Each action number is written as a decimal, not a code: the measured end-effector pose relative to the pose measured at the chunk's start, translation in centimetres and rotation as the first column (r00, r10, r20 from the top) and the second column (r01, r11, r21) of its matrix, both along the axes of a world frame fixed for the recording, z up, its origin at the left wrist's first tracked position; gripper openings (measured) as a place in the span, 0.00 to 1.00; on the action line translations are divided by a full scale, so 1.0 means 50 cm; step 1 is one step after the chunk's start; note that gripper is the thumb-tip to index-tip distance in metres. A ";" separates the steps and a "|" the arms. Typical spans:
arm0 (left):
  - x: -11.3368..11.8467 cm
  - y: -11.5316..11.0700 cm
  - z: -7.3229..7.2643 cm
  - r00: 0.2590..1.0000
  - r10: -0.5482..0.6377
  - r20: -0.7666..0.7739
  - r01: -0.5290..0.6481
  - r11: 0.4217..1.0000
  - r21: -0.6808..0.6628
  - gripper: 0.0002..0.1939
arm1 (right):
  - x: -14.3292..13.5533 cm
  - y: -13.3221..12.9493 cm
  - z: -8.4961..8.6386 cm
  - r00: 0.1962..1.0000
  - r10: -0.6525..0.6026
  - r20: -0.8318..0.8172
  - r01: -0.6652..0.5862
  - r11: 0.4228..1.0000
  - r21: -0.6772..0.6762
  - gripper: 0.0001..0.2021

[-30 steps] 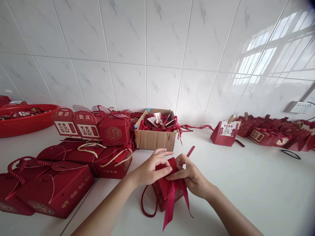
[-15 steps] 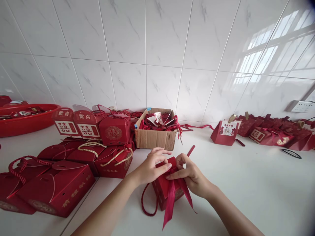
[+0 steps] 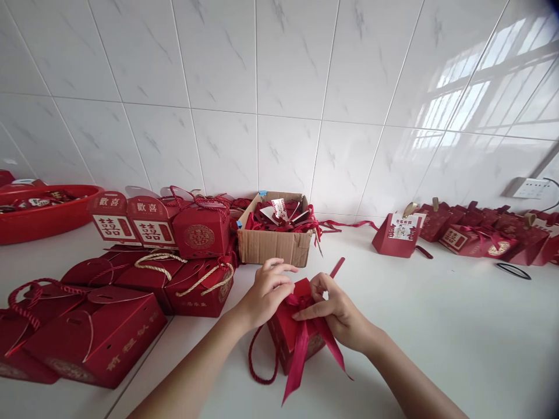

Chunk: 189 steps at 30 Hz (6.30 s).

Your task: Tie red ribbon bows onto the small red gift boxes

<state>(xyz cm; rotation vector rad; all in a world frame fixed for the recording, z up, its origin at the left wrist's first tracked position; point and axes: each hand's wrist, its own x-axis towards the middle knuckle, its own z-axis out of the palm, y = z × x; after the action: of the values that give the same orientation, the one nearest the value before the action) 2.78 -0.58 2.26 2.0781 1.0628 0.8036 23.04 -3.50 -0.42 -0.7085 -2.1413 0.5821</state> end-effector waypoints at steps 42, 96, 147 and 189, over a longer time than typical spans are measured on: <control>0.028 -0.036 0.016 0.990 0.060 0.126 -0.057 0.998 -0.033 0.17 | 0.006 0.003 0.011 0.986 -0.146 -0.074 0.139 0.986 -0.089 0.06; 0.035 -0.024 -0.001 0.947 0.022 0.320 0.086 0.944 -0.320 0.23 | 0.030 0.029 -0.009 0.941 -0.187 -0.282 0.044 0.894 -0.446 0.12; 0.040 -0.024 -0.016 0.952 -0.019 0.306 0.080 0.979 -0.190 0.23 | 0.054 0.047 -0.010 0.939 -0.106 -0.326 -0.063 0.882 -0.467 0.16; 0.042 -0.026 -0.011 0.897 -0.028 0.441 0.210 0.905 -0.370 0.13 | 0.005 0.002 0.040 0.997 -0.053 -0.055 0.025 0.907 -0.421 0.06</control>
<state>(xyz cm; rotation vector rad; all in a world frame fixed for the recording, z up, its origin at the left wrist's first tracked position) 4.86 -1.88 1.69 1.5034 0.7669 0.8391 23.31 -3.41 1.56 -0.9477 -1.9522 1.0503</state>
